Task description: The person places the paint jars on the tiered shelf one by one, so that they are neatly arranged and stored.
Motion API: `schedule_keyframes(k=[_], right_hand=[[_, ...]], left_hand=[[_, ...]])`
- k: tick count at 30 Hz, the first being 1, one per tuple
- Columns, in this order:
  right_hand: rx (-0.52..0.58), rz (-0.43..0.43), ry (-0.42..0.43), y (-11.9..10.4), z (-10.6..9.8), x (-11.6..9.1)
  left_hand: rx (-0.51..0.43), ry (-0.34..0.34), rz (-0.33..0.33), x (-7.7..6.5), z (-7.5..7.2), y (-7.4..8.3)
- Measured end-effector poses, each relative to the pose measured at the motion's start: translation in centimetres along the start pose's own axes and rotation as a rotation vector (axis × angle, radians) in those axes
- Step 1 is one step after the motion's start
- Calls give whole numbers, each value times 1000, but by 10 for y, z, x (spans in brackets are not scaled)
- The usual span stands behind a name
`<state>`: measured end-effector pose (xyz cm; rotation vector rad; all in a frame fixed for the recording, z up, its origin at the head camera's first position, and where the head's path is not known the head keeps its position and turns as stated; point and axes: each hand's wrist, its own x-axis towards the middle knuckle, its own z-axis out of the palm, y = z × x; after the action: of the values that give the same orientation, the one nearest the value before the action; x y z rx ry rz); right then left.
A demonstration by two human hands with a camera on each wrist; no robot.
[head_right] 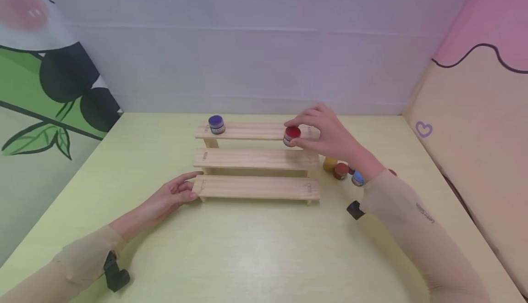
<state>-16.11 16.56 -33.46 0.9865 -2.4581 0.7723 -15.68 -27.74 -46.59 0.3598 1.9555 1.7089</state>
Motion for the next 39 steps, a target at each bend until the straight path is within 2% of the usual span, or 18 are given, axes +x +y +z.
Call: schedule_keyframes(k=[7,13,17,28,39], right_hand=[[26,-59,36,-6,3,27],[35,-118,75,-7,13,47],[29,-129,79,-8,19,59],[86,-3,33,-14,31,83],[119,68,17,-15,49,102]], left_hand=[[10,4,-13,1,1,2],[14,12,-24,0,2,3],[15,11,-21,-1,2,3],[-7,5,-13,-3,2,4],[-14,3,1,-3,2,4]])
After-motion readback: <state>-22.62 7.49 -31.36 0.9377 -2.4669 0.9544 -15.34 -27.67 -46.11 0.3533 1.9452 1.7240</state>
